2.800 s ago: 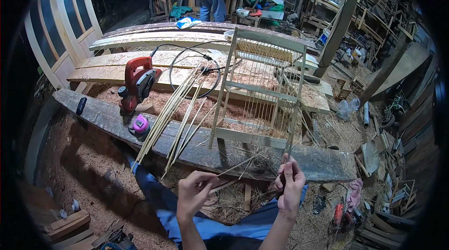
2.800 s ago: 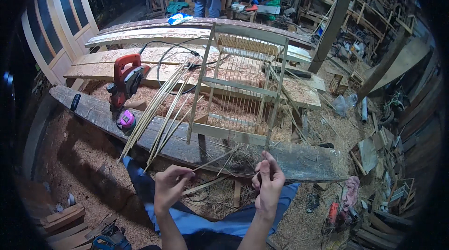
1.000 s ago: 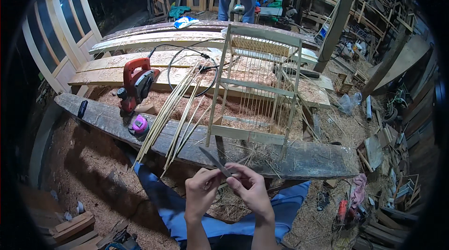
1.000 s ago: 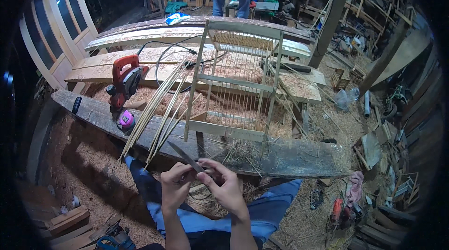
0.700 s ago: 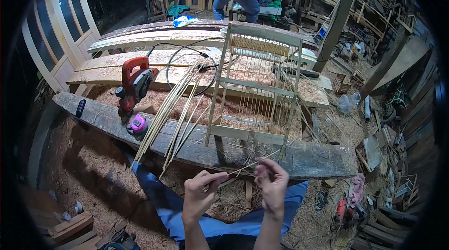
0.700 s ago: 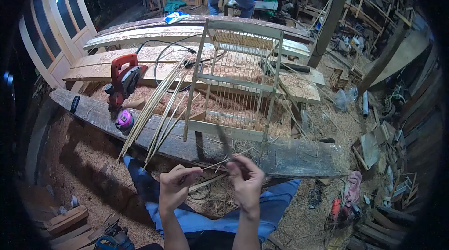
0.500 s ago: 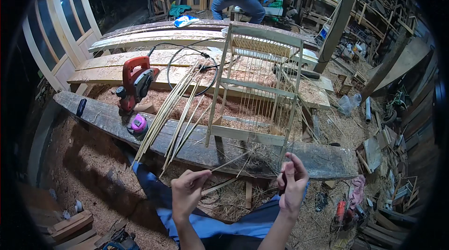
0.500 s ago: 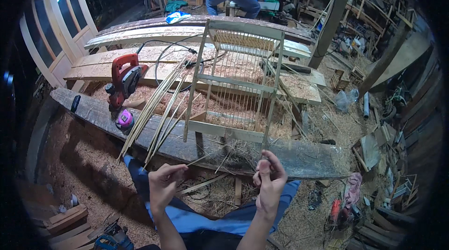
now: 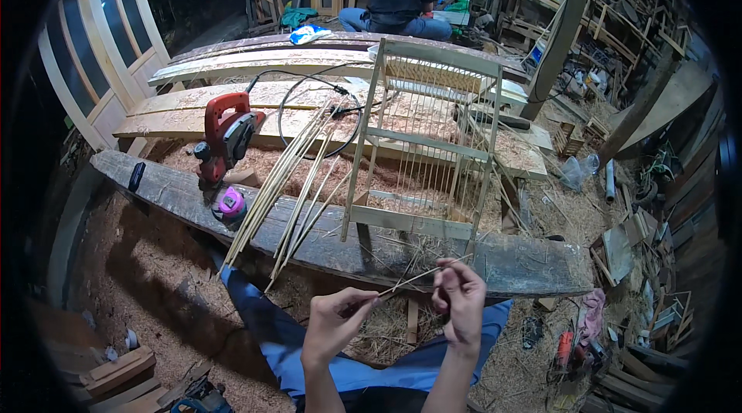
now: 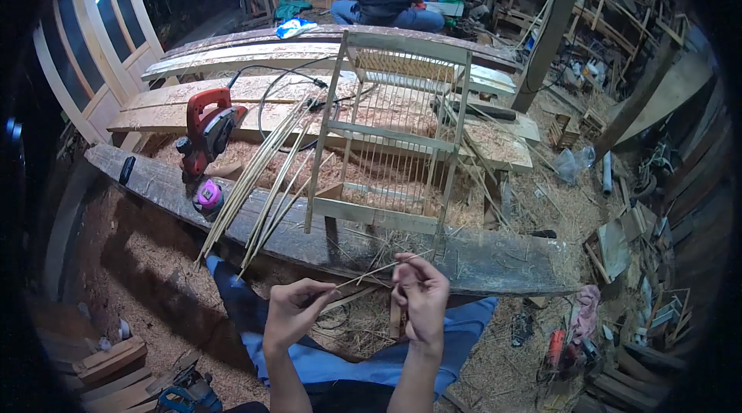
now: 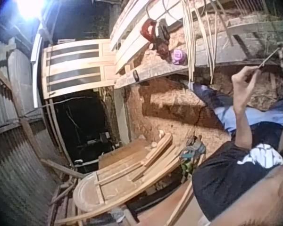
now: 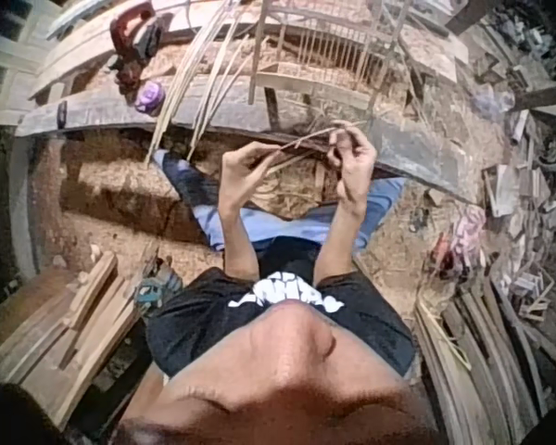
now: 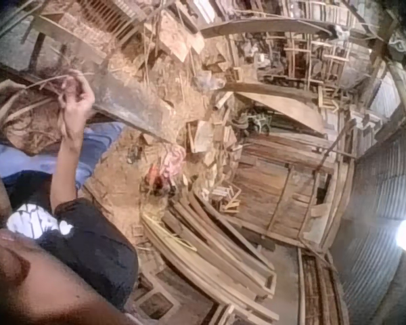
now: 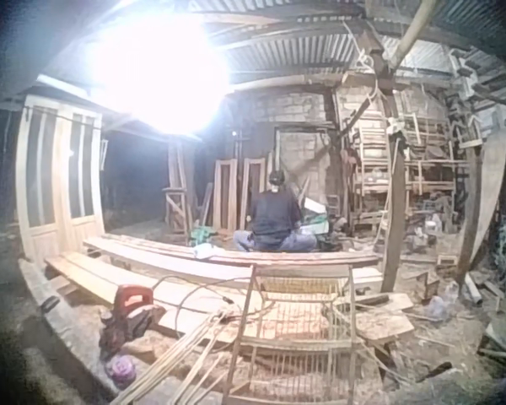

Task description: The person assembles a small wooden cage by hand, inserting thin bamboo rods into a frame and using a knife to shave and trim the wooden components.

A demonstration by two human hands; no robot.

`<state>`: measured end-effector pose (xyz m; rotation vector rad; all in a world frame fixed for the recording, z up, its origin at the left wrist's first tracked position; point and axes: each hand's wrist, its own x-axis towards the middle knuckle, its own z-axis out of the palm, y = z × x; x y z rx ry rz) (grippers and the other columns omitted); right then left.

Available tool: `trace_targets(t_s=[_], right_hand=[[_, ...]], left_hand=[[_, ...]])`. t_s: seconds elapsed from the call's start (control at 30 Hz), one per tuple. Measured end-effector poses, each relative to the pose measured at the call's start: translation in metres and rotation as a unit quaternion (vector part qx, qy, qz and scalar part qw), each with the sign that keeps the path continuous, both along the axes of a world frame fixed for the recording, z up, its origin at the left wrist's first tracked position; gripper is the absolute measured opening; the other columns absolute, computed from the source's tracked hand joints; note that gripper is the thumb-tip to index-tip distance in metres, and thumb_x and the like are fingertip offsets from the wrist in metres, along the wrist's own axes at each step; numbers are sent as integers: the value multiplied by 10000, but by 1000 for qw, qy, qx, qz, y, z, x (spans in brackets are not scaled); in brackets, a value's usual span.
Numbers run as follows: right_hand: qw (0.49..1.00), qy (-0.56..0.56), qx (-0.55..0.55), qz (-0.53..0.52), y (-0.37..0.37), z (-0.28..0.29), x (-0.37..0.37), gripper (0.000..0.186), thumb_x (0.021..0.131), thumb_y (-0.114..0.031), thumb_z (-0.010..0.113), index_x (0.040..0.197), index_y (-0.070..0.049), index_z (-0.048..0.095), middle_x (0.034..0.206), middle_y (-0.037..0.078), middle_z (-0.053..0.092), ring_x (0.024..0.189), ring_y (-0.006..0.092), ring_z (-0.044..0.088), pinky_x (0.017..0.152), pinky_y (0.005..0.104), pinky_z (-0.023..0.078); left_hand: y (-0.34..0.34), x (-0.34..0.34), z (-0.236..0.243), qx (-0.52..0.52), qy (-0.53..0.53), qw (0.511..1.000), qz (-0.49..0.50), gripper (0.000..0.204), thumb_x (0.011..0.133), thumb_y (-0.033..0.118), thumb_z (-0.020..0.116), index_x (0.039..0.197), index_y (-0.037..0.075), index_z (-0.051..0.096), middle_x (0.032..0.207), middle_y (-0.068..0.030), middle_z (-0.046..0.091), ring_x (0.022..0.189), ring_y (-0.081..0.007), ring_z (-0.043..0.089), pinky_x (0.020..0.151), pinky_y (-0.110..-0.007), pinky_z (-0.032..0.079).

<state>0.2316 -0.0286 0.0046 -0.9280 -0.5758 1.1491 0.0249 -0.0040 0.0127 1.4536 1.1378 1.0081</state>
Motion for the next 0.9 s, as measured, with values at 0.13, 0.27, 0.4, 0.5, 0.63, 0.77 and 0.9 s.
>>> trace_targets(t_s=[0.13, 0.27, 0.4, 0.5, 0.63, 0.77, 0.9], right_hand=[[998, -2, 15, -67, -4, 1, 8, 283, 962, -171, 679, 1135, 47, 627, 817, 42, 597, 553, 48, 451, 453, 187, 325], [996, -21, 0, -89, -4, 0, 11, 349, 982, -268, 650, 1175, 21, 616, 794, 28, 574, 499, 49, 443, 424, 192, 323], [996, -27, -40, 79, 0, 8, -13, 398, 954, -225, 696, 1268, 2, 606, 838, 19, 632, 588, 34, 482, 498, 173, 366], [977, -88, -78, 176, 3, 8, -37, 301, 945, -166, 709, 1187, 0, 644, 863, -14, 667, 658, 12, 526, 550, 163, 397], [979, -106, -51, 165, 6, 2, -46, 278, 936, -142, 719, 1152, 16, 642, 946, 13, 699, 818, 38, 614, 671, 180, 477], [977, -110, -32, 179, 3, 4, -41, 294, 931, -125, 719, 1160, 37, 631, 994, 39, 709, 899, 69, 647, 763, 208, 521], [974, -138, -39, 177, 2, 14, -41, 315, 921, -112, 728, 1173, 51, 633, 1022, 59, 712, 930, 83, 654, 813, 233, 537]], left_hand=[[3, 0, 4, 15, 33, 998, -52, 154, 894, -49, 668, 1039, -40, 716, 937, -124, 750, 904, -150, 726, 784, -249, 574], [4, -8, 5, -34, 39, 997, -57, 178, 887, -60, 664, 1058, -39, 708, 961, -119, 747, 927, -146, 720, 785, -254, 569], [6, -6, 0, 48, 37, 998, -20, 168, 878, -72, 658, 1040, -52, 696, 911, -116, 728, 877, -140, 716, 755, -262, 565], [5, 2, 7, 95, 68, 993, 1, 154, 879, -77, 650, 1030, -57, 672, 901, -122, 709, 860, -153, 715, 747, -273, 565], [3, 5, 4, 97, 56, 994, 6, 172, 879, -65, 649, 1050, -51, 639, 917, -127, 693, 832, -161, 691, 730, -287, 542], [3, 7, 1, 134, 83, 987, -19, 190, 864, -63, 650, 1053, -51, 637, 892, -131, 673, 777, -166, 658, 714, -288, 523], [3, 6, -1, 135, 74, 988, -15, 206, 843, -91, 644, 1044, -43, 642, 878, -140, 659, 765, -177, 662, 700, -290, 520]])
